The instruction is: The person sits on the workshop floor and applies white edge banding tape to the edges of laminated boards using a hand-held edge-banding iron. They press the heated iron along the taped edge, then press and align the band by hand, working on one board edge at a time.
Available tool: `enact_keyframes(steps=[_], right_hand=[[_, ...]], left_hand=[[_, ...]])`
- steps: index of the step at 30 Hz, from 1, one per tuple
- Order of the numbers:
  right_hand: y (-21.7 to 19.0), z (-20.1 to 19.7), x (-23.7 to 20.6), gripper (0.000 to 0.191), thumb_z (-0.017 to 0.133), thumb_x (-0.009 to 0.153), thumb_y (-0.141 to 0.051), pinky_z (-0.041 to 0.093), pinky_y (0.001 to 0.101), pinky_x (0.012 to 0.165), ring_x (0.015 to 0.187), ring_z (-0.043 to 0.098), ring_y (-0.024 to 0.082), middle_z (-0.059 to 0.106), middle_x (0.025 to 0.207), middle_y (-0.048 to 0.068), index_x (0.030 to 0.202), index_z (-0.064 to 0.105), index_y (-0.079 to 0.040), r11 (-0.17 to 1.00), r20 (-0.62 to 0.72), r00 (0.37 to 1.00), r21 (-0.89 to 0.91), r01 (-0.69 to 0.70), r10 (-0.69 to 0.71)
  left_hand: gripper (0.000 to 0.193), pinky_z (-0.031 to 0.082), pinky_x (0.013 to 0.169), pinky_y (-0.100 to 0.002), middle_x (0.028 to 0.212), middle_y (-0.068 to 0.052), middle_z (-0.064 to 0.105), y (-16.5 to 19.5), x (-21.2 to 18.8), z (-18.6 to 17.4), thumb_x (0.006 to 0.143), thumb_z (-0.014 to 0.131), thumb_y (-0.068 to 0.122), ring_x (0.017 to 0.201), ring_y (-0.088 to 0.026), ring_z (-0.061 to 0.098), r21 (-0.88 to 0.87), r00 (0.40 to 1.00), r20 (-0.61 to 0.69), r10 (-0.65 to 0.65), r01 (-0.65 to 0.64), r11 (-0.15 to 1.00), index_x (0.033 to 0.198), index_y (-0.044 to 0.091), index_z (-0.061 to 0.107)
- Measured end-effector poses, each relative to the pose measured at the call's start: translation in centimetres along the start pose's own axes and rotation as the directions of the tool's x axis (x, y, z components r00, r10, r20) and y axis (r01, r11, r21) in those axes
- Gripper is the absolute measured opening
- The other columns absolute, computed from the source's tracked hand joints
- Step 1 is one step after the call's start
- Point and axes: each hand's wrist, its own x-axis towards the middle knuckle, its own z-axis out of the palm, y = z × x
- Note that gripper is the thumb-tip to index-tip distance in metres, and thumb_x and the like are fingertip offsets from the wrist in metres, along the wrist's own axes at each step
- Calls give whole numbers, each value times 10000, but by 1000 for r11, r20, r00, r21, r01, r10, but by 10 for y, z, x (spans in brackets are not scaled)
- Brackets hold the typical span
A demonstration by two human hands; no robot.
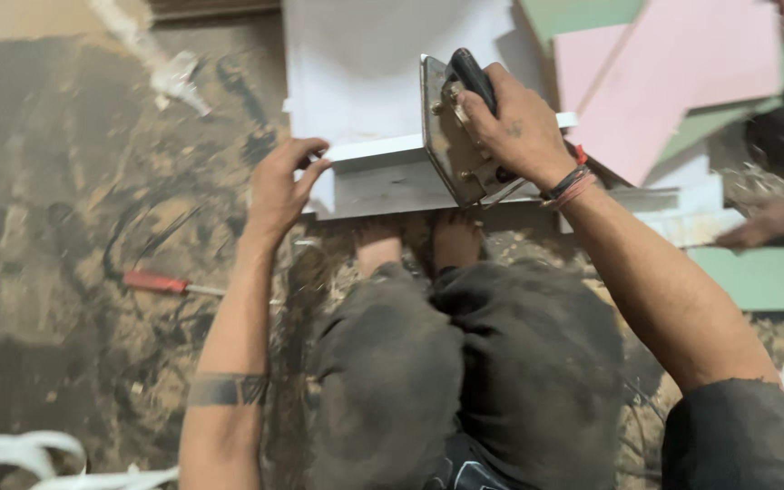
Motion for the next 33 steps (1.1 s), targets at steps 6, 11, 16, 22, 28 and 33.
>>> enact_keyframes(steps=[6, 11, 16, 22, 28, 33], right_hand=[[94, -48, -12, 424, 537, 1038, -457, 489, 522, 744, 821, 664, 423, 667, 856, 216, 1144, 590, -50, 989, -166, 977, -32, -144, 136], [145, -75, -21, 367, 604, 1074, -395, 490, 418, 647, 723, 638, 278, 645, 829, 135, 1095, 593, -29, 973, -215, 954, 143, -181, 209], [161, -77, -105, 312, 677, 996, -348, 455, 252, 522, 598, 577, 62, 614, 739, 8, 996, 637, -39, 844, -49, 948, 471, -256, 315], [213, -61, -228, 421, 736, 846, -350, 536, 343, 703, 774, 679, 168, 739, 862, 46, 1153, 743, -63, 887, 38, 916, 239, -395, 398], [276, -17, -295, 512, 781, 795, -379, 528, 441, 820, 933, 688, 354, 736, 1025, 189, 1216, 733, -91, 956, -73, 961, -111, -272, 266], [292, -17, -296, 519, 714, 830, -420, 572, 437, 806, 905, 744, 331, 767, 983, 181, 1245, 695, -109, 783, 209, 776, 72, -618, 595]], left_hand=[[211, 557, 786, -379, 1013, -143, 704, 17, 0, 1, 986, 727, 141, 894, -278, 712, 89, 1000, 30, -3, 0, 996, 1175, 53, 694], [212, 553, 814, -381, 1049, -145, 715, 23, -1, 7, 986, 720, 129, 908, -278, 710, 77, 999, 25, -45, 43, 996, 1179, 47, 692], [228, 548, 819, -383, 1069, -156, 714, 22, 1, 13, 996, 704, 127, 927, -282, 712, 120, 998, 40, -51, 46, 992, 1207, 45, 681], [257, 550, 880, -381, 1158, -147, 711, 10, -1, 21, 1038, 677, 116, 1046, -267, 704, 94, 989, 97, -110, 100, 990, 1282, 34, 661], [242, 544, 918, -331, 1120, -148, 714, 8, -8, 30, 1070, 655, 78, 1041, -205, 703, -79, 983, 112, -148, 157, 984, 1293, -14, 636], [245, 540, 879, -309, 1077, -118, 712, 6, -3, 29, 1036, 658, 81, 1004, -173, 699, -181, 956, 139, -259, 282, 942, 1260, -15, 634]])
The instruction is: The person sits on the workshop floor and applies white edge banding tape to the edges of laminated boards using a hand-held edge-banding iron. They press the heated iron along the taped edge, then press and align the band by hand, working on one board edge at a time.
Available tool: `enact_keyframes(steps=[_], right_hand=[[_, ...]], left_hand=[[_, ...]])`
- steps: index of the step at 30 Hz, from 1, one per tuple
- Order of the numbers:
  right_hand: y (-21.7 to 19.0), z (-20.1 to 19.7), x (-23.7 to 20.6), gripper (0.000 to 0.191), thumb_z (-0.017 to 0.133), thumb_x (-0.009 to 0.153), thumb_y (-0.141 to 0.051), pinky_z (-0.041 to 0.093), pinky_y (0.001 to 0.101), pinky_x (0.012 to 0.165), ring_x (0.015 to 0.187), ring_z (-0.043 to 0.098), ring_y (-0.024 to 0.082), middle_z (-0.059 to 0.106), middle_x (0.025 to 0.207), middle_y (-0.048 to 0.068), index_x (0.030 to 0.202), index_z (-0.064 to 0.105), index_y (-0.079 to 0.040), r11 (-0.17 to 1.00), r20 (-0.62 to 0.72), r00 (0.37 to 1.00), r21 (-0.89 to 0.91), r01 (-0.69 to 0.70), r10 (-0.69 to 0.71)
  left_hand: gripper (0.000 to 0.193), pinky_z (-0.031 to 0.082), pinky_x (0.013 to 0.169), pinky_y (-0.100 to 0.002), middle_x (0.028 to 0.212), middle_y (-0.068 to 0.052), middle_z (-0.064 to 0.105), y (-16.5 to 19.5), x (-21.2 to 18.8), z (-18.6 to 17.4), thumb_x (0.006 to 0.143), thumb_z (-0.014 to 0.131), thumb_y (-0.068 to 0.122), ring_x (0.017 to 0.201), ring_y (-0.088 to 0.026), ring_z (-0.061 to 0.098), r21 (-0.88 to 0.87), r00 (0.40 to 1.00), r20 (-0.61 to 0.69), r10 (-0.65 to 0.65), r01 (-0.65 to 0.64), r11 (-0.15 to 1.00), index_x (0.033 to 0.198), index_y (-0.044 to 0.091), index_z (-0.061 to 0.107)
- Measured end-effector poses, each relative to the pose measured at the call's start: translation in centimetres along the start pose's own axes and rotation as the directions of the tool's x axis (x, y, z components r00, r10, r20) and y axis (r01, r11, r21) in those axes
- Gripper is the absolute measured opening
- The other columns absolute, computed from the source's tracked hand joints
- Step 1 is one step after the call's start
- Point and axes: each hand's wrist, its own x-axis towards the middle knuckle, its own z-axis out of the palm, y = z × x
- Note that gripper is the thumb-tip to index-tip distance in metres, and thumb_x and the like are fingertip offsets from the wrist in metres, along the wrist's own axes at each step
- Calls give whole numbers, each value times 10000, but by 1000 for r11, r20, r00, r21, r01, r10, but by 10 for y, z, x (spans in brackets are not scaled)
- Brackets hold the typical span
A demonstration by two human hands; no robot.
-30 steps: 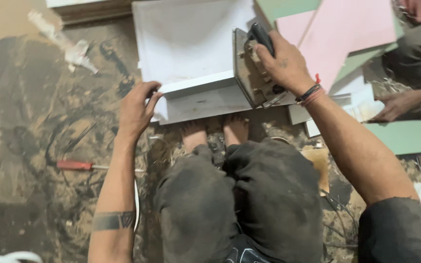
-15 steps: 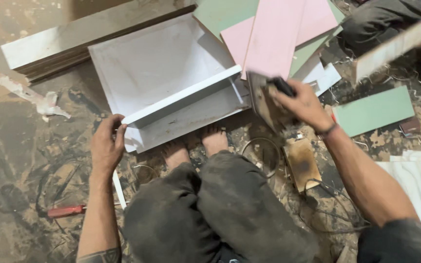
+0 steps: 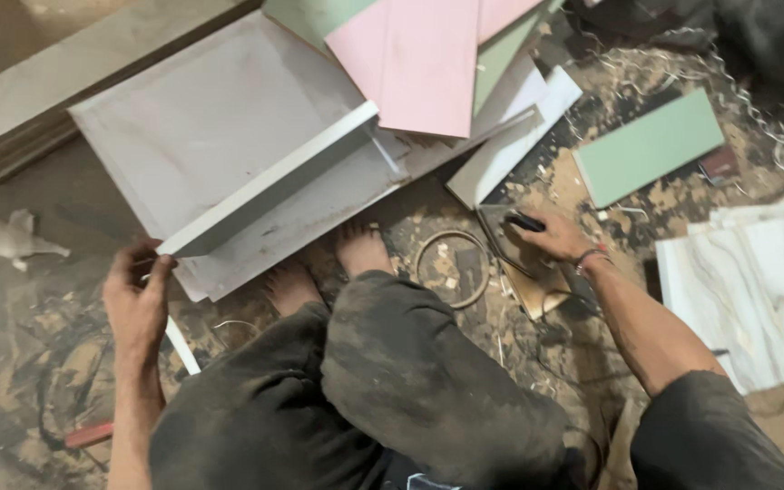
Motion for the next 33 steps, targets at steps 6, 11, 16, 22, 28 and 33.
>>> enact_keyframes(steps=[6, 11, 16, 22, 28, 33], right_hand=[[-99, -27, 21, 352, 703, 914, -376, 540, 474, 788, 975, 664, 350, 706, 1031, 158, 1102, 704, -79, 770, -158, 858, -541, 339, -489], [-248, -29, 79, 261, 633, 1037, -299, 494, 444, 934, 1085, 633, 346, 670, 1143, 144, 1170, 659, -75, 576, -211, 536, -350, 739, -817], [-329, -5, 157, 408, 595, 1053, -370, 325, 552, 1156, 1405, 447, 354, 572, 1424, 154, 1373, 584, -117, 439, -119, 442, -501, 746, -889], [-379, 46, 161, 692, 577, 972, -557, 78, 703, 1161, 1532, 246, 361, 445, 1583, 167, 1548, 430, -203, 526, -50, 597, -537, 659, -800], [-471, 180, 126, 766, 507, 980, -664, 110, 717, 1147, 1500, 258, 367, 465, 1542, 136, 1585, 320, -232, 421, 137, 481, -318, 849, -866], [-464, 134, 123, 629, 467, 976, -600, 266, 614, 1147, 1249, 615, 239, 643, 1390, 104, 1474, 525, -220, 518, 149, 522, -70, 853, -840]], left_hand=[[236, 529, 838, -279, 1003, -77, 711, -12, 4, -2, 1014, 681, 121, 926, -141, 676, -170, 992, -24, -124, 118, 978, 1223, 11, 668], [224, 534, 839, -274, 1043, -18, 675, -25, 8, 6, 1003, 698, 173, 935, -97, 628, -363, 985, -40, -171, 145, 920, 1184, 45, 662], [228, 455, 873, -253, 1063, 19, 655, -27, 11, 7, 1018, 663, 226, 991, -91, 564, -410, 984, -12, -178, 158, 898, 1200, 88, 677], [237, 504, 889, -260, 1024, 7, 670, -32, 16, 4, 1004, 665, 245, 953, -102, 602, -503, 956, 21, -294, 264, 823, 1180, 89, 692], [259, 498, 955, -279, 1084, 9, 642, -37, 24, 9, 1009, 649, 247, 1001, -100, 597, -576, 945, 79, -316, 302, 760, 1221, 100, 676], [345, 466, 1004, -384, 1164, -107, 655, -13, 24, -9, 969, 643, 217, 1124, -247, 583, -171, 981, 46, -189, 194, 966, 1281, 73, 666]])
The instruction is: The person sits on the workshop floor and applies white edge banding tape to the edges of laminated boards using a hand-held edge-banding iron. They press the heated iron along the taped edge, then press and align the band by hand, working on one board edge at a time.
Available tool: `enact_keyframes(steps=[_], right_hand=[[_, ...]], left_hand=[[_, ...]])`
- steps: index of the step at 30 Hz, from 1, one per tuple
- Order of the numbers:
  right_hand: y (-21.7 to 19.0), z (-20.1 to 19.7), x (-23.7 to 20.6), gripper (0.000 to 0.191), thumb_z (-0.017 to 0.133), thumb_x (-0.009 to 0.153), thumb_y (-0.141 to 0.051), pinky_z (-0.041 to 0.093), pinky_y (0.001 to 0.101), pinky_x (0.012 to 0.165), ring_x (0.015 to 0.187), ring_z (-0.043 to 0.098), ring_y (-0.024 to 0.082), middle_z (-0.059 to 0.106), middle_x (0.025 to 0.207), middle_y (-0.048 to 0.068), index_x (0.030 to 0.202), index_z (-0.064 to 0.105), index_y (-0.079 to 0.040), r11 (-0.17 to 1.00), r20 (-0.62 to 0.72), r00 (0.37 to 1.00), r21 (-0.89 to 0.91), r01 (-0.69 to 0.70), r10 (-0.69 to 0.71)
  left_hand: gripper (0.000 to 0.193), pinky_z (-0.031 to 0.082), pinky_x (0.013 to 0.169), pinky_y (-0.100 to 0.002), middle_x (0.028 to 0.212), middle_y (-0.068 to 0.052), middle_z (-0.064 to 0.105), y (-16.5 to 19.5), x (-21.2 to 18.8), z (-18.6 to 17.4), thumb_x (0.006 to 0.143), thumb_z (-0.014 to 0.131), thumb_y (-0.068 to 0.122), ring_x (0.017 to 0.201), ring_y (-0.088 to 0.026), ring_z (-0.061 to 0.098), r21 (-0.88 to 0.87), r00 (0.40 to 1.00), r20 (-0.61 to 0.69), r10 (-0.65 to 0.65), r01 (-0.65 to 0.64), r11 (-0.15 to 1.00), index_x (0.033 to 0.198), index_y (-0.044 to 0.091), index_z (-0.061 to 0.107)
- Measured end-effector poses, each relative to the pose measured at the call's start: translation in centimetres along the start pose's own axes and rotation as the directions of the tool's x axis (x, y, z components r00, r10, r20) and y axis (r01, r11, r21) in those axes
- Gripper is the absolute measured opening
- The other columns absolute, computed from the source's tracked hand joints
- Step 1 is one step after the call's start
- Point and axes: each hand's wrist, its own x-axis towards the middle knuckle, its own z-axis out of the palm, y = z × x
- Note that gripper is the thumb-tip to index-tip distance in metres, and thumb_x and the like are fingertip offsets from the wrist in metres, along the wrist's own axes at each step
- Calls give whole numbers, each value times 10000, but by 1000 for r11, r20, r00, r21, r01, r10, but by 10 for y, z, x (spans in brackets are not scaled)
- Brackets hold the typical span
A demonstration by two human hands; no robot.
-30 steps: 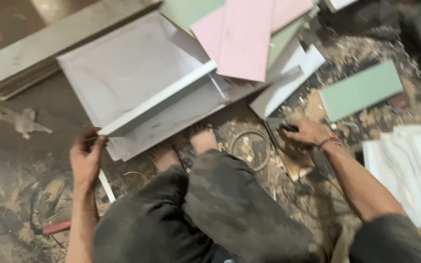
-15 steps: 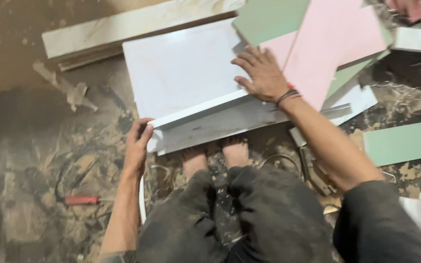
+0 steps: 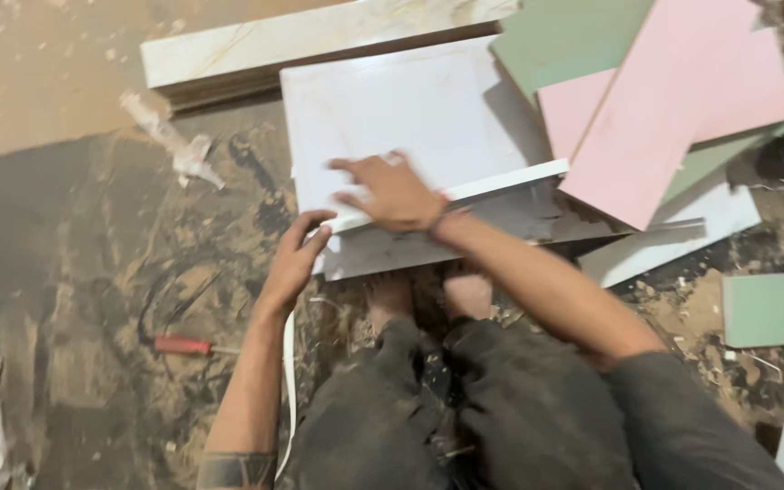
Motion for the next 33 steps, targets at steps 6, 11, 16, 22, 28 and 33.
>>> enact_keyframes(steps=[6, 11, 16, 22, 28, 33], right_hand=[[62, -48, -52, 421, 468, 1098, -476, 389, 548, 1001, 994, 686, 316, 761, 961, 122, 1171, 706, -136, 847, -143, 982, -500, -180, 124], [79, -46, -47, 403, 451, 1041, -368, 443, 558, 883, 873, 695, 373, 744, 859, 154, 978, 752, -106, 856, -111, 971, -457, -240, 212], [73, -54, -43, 529, 424, 1055, -460, 503, 552, 820, 826, 675, 453, 718, 830, 215, 903, 770, -90, 884, 7, 945, -357, -302, 326], [72, -67, -43, 592, 354, 1022, -547, 523, 533, 792, 836, 693, 411, 750, 847, 174, 1023, 777, -133, 899, 212, 918, -362, -245, 335], [17, -11, 4, 774, 259, 1094, -618, 546, 485, 813, 797, 726, 370, 730, 824, 172, 875, 794, -103, 909, 314, 915, -402, -114, 254], [33, -12, 0, 607, 404, 1004, -582, 479, 536, 775, 696, 694, 365, 722, 706, 152, 809, 779, -146, 889, 75, 987, -448, -95, 144]], left_hand=[[720, 293, 1206, -574, 1496, -247, 507, 52, 9, 70, 940, 723, 432, 1425, -391, 469, 700, 759, 167, 629, -541, 467, 1448, -24, 494], [1021, 248, 1182, -598, 1552, -241, 394, 65, 44, 118, 789, 760, 574, 1447, -387, 386, 760, 747, 300, 593, -563, 326, 1527, -20, 378], [945, 288, 1163, -583, 1331, -228, 595, 48, 27, 57, 673, 859, 508, 1307, -342, 520, 871, 897, 258, 358, -377, 316, 1375, -31, 527], [591, 477, 963, -470, 979, -157, 697, 36, 23, 42, 744, 914, 458, 992, -337, 641, 833, 886, 225, 405, -391, 392, 1008, -1, 653], [658, 517, 844, -403, 972, -114, 707, 28, 25, 52, 620, 887, 372, 913, -268, 665, 839, 816, 214, 537, -435, 326, 1118, -6, 682], [513, 508, 773, -450, 844, -129, 667, 32, 24, 49, 744, 887, 443, 818, -330, 643, 815, 798, 204, 567, -459, 353, 894, 24, 631]])
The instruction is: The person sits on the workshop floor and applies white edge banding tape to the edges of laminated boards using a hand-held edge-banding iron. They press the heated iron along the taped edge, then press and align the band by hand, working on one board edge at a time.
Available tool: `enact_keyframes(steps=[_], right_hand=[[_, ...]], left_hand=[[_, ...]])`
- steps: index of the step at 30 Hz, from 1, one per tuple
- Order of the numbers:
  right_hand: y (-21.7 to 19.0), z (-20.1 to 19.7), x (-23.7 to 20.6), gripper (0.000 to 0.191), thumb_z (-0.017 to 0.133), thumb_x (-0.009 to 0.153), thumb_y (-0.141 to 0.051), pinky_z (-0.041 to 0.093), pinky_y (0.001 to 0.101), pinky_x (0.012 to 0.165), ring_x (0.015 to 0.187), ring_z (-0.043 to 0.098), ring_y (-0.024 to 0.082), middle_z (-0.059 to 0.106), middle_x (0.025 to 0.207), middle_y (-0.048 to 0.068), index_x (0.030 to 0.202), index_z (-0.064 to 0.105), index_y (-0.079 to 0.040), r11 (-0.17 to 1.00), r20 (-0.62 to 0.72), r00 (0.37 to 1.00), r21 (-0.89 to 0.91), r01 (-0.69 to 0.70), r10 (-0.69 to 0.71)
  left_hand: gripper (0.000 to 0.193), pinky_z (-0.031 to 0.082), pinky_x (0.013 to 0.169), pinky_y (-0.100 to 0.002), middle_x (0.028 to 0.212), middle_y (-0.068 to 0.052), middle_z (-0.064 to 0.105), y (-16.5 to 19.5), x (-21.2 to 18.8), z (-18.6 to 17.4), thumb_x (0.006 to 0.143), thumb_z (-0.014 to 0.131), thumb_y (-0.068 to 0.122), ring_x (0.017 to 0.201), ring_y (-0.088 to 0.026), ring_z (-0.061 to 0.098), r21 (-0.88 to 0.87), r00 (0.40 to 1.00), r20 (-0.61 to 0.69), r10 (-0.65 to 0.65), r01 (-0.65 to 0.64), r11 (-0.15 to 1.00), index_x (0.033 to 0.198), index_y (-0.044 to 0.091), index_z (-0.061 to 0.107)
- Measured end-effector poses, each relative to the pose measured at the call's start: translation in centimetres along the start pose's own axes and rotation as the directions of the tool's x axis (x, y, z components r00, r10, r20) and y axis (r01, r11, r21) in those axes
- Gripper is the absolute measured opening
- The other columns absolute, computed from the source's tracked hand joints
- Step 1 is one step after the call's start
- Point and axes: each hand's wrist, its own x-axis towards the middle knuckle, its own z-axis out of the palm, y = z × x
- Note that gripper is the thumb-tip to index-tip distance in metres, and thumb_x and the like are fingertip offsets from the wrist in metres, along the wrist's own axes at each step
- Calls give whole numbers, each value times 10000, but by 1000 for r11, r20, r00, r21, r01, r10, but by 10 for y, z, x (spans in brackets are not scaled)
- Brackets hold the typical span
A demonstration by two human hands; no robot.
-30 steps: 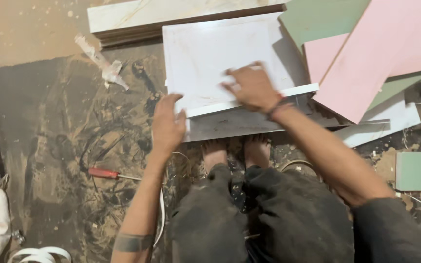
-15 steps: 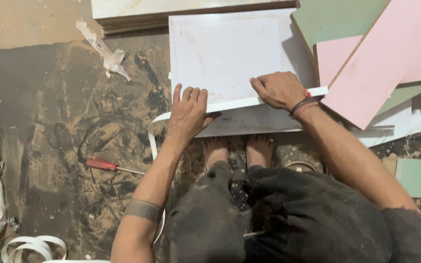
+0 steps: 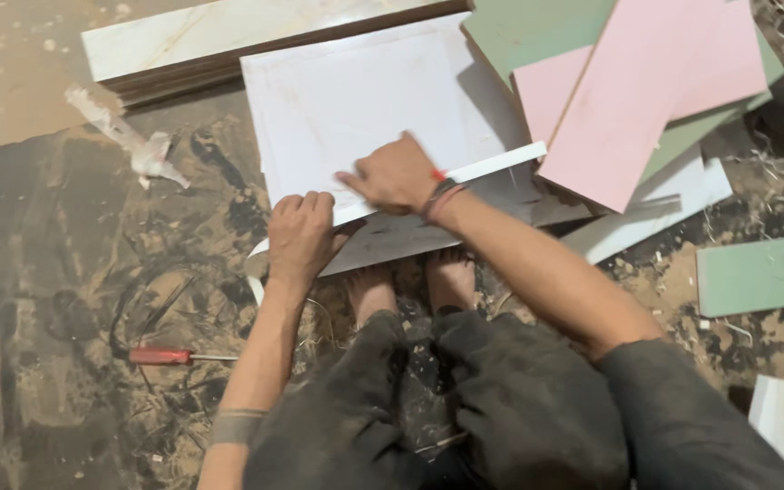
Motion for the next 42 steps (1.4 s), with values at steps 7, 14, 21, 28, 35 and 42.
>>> enact_keyframes(steps=[7, 14, 21, 28, 35, 42], right_hand=[[139, -44, -83, 464, 448, 1126, -383, 476, 475, 788, 774, 658, 348, 706, 760, 128, 842, 729, -147, 993, -46, 997, -97, -69, 65], [14, 11, -12, 704, 563, 932, -635, 263, 623, 1104, 1248, 533, 389, 663, 1258, 192, 1377, 590, -89, 953, -105, 967, 170, 249, -234], [22, 12, -32, 872, 452, 929, -785, 193, 631, 1154, 1242, 544, 281, 660, 1233, 128, 1577, 358, -209, 898, 154, 908, -153, 412, -390], [131, -37, -109, 1075, 725, 801, -687, 282, 510, 1199, 1323, 540, 316, 630, 1358, 181, 1648, 307, -174, 959, 93, 996, -280, 30, -4], [-20, 24, -39, 1125, 722, 734, -708, 243, 628, 1091, 1289, 527, 329, 607, 1331, 172, 1577, 233, -147, 946, -217, 923, -134, 294, -317], [-26, 6, -47, 710, 694, 980, -193, 398, 513, 1013, 1186, 609, 260, 672, 1196, 80, 1611, 370, -227, 971, -124, 965, -96, 219, -230]], left_hand=[[426, 514, 709, -427, 868, -113, 665, 4, -3, -2, 772, 886, 340, 804, -290, 648, -6, 997, 73, -32, 33, 999, 917, 43, 618], [466, 532, 710, -428, 914, -117, 675, 4, -2, 4, 714, 874, 348, 844, -313, 660, -40, 1000, 15, -23, 24, 999, 968, 36, 638], [438, 526, 666, -432, 869, -114, 664, 1, -5, -2, 810, 835, 395, 795, -312, 657, 17, 1000, 13, -7, 7, 1000, 959, 35, 635], [456, 516, 623, -430, 833, -127, 656, 8, -2, -3, 781, 865, 388, 746, -299, 651, -34, 998, 38, -41, 42, 999, 915, 21, 629], [443, 523, 722, -455, 932, -131, 680, 7, -6, 5, 730, 888, 296, 867, -332, 647, -50, 999, 28, -44, 46, 998, 990, 33, 645], [569, 525, 814, -481, 987, -156, 696, -8, -8, -12, 671, 841, 115, 946, -370, 657, -183, 995, 98, -19, 37, 982, 1182, 21, 609]])
